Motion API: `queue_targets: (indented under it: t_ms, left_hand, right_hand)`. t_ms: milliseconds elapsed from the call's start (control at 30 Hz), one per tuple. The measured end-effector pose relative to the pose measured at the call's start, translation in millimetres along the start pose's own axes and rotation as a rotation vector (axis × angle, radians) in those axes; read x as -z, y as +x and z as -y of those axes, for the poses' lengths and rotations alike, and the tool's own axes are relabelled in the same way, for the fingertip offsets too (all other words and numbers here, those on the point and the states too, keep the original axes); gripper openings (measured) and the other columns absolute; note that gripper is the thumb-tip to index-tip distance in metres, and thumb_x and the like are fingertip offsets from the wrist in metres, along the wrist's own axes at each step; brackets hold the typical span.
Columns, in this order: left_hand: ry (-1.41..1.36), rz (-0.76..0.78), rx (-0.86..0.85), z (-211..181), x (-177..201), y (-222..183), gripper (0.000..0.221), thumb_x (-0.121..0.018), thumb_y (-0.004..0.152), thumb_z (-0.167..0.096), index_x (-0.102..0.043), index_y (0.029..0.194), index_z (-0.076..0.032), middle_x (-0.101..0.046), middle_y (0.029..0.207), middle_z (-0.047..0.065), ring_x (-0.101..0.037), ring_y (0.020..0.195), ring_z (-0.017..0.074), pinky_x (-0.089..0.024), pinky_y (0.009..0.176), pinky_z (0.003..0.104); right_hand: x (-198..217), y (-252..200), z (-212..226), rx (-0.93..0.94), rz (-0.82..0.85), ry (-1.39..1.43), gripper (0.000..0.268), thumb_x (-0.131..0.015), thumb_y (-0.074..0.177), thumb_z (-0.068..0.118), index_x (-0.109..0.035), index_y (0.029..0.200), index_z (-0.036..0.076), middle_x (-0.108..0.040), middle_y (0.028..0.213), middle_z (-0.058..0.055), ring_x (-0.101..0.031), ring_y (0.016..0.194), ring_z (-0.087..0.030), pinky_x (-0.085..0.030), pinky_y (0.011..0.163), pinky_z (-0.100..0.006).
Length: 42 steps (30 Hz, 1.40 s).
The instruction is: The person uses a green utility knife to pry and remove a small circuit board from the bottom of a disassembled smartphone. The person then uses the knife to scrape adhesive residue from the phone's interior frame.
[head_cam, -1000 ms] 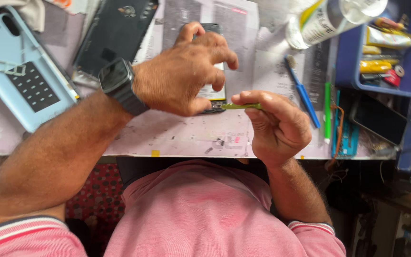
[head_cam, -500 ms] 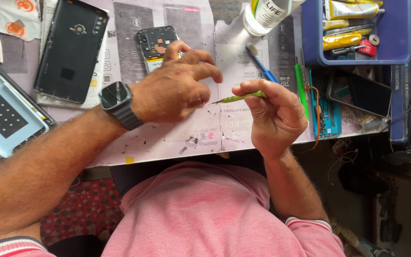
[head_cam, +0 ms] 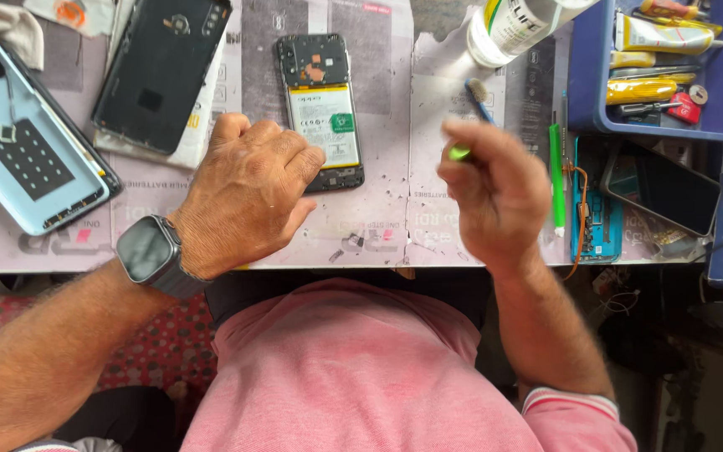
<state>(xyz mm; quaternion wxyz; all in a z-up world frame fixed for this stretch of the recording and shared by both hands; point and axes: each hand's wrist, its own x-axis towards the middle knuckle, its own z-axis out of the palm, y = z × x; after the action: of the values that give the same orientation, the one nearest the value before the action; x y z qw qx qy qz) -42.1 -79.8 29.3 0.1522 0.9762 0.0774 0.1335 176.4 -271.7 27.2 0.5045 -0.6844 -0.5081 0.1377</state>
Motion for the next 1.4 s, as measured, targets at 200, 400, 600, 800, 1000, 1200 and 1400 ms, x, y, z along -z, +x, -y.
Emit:
queue_targets:
  t_ms: [200, 400, 600, 800, 1000, 1200, 1400]
  left_hand:
    - [-0.048, -0.076, 0.014, -6, -4, -1, 0.035, -0.080, 0.076, -0.022, -0.069, 0.105, -0.007, -0.067, 0.098, 0.006, -0.059, 0.093, 0.0267, -0.038, 0.087, 0.045]
    - [0.011, -0.020, 0.060, -12, -10, 11, 0.009, -0.067, 0.081, -0.010, -0.065, 0.090, -0.011, -0.066, 0.085, 0.006, -0.062, 0.089, 0.0265, -0.041, 0.083, 0.044]
    - [0.123, 0.048, 0.130, -21, -10, 19, 0.007, -0.066, 0.079, -0.010, -0.066, 0.086, -0.011, -0.067, 0.078, 0.006, -0.064, 0.080, 0.0264, -0.042, 0.080, 0.044]
    - [0.159, 0.089, 0.188, -29, -9, 22, 0.006, -0.067, 0.080, -0.010, -0.066, 0.084, -0.013, -0.066, 0.074, 0.005, -0.064, 0.079, 0.0257, -0.041, 0.082, 0.044]
    - [0.215, 0.137, 0.201, -37, -10, 22, 0.005, -0.066, 0.079, -0.008, -0.065, 0.080, -0.013, -0.066, 0.073, 0.004, -0.064, 0.078, 0.0248, -0.041, 0.084, 0.043]
    - [0.103, 0.119, 0.195, -28, -10, 23, 0.008, -0.067, 0.076, -0.009, -0.066, 0.084, -0.011, -0.067, 0.075, 0.008, -0.065, 0.079, 0.0270, -0.041, 0.084, 0.045]
    - [0.019, 0.080, 0.146, -19, -13, 20, 0.011, -0.065, 0.070, -0.008, -0.064, 0.081, -0.008, -0.067, 0.076, 0.012, -0.065, 0.079, 0.0308, -0.041, 0.080, 0.047]
  right_hand:
    - [14, 34, 10, -0.044, 0.089, 0.660, 0.027, -0.067, 0.112, 0.020, -0.060, 0.129, 0.000, -0.073, 0.098, -0.018, -0.072, 0.079, -0.019, -0.059, 0.069, -0.029]
    - [48, 33, -2, -0.087, -0.067, 0.437, 0.025, -0.064, 0.114, 0.022, -0.060, 0.126, 0.001, -0.069, 0.083, -0.013, -0.057, 0.061, -0.008, -0.045, 0.056, -0.019]
    - [54, 21, -13, -0.175, -0.142, -0.244, 0.014, -0.079, 0.098, 0.010, -0.072, 0.110, 0.005, -0.067, 0.089, -0.005, -0.062, 0.073, -0.010, -0.050, 0.059, -0.026]
    - [1, 16, -24, 0.035, -0.066, -0.600, 0.026, -0.088, 0.082, 0.014, -0.074, 0.103, 0.006, -0.067, 0.086, -0.009, -0.065, 0.081, -0.028, -0.052, 0.074, -0.041]
    - [-5, 18, -34, 0.032, -0.062, -0.685, 0.028, -0.085, 0.084, 0.019, -0.074, 0.106, 0.005, -0.067, 0.092, -0.009, -0.065, 0.091, -0.030, -0.053, 0.079, -0.043]
    - [56, 13, -31, -0.129, -0.120, -0.972, 0.022, -0.085, 0.086, 0.024, -0.076, 0.100, 0.010, -0.069, 0.095, -0.009, -0.067, 0.091, -0.032, -0.053, 0.077, -0.046]
    - [81, -11, -37, -0.308, -0.005, -1.340, 0.024, -0.085, 0.082, 0.038, -0.078, 0.088, 0.015, -0.069, 0.094, -0.009, -0.069, 0.088, -0.033, -0.054, 0.072, -0.048]
